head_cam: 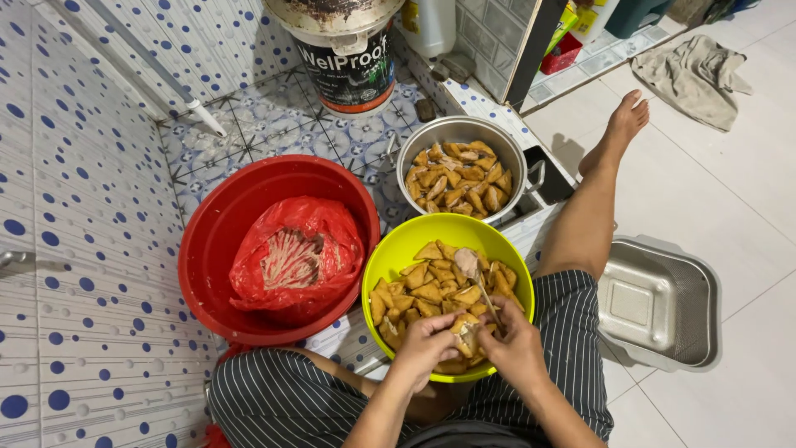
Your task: Stuffing fried tofu puffs with a meat or vegetable filling using a spoon
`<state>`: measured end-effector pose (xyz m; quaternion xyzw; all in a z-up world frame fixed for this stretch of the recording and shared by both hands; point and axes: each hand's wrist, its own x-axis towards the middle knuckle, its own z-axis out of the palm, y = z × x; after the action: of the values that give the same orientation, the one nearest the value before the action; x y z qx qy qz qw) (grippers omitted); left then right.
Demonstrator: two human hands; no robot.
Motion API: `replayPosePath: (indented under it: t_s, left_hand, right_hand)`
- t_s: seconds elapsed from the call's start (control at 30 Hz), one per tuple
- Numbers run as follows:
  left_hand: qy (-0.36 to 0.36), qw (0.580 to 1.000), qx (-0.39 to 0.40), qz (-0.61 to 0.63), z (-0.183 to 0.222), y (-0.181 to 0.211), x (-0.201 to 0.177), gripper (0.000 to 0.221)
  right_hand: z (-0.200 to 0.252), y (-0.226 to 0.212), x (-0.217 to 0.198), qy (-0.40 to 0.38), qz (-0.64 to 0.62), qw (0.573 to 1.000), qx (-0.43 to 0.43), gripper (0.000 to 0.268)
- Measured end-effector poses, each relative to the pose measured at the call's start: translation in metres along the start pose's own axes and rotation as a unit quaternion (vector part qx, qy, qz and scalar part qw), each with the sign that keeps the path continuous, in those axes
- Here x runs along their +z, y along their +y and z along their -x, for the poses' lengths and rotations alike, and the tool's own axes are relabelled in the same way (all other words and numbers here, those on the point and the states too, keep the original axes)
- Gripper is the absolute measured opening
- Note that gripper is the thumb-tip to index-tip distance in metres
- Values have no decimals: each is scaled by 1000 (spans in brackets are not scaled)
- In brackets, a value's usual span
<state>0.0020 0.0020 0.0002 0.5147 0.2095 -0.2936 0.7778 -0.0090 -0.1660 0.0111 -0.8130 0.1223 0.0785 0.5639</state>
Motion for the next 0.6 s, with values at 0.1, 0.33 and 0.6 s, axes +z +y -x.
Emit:
replayPosePath:
  t_s: [0.1,0.33,0.6]
  left_hand:
    - [-1,999,-33,3,4,6,-4,50]
    - [4,998,-23,55,5,11,-7,40]
    - [50,992,-15,118,3,16,-10,36]
  right_hand:
    - [-8,13,-4,-18,-135,990,42,49]
    - [-3,16,-12,-53,-133,990,-16,31]
    - [12,84,-8,-60,-93,983,-146,38]
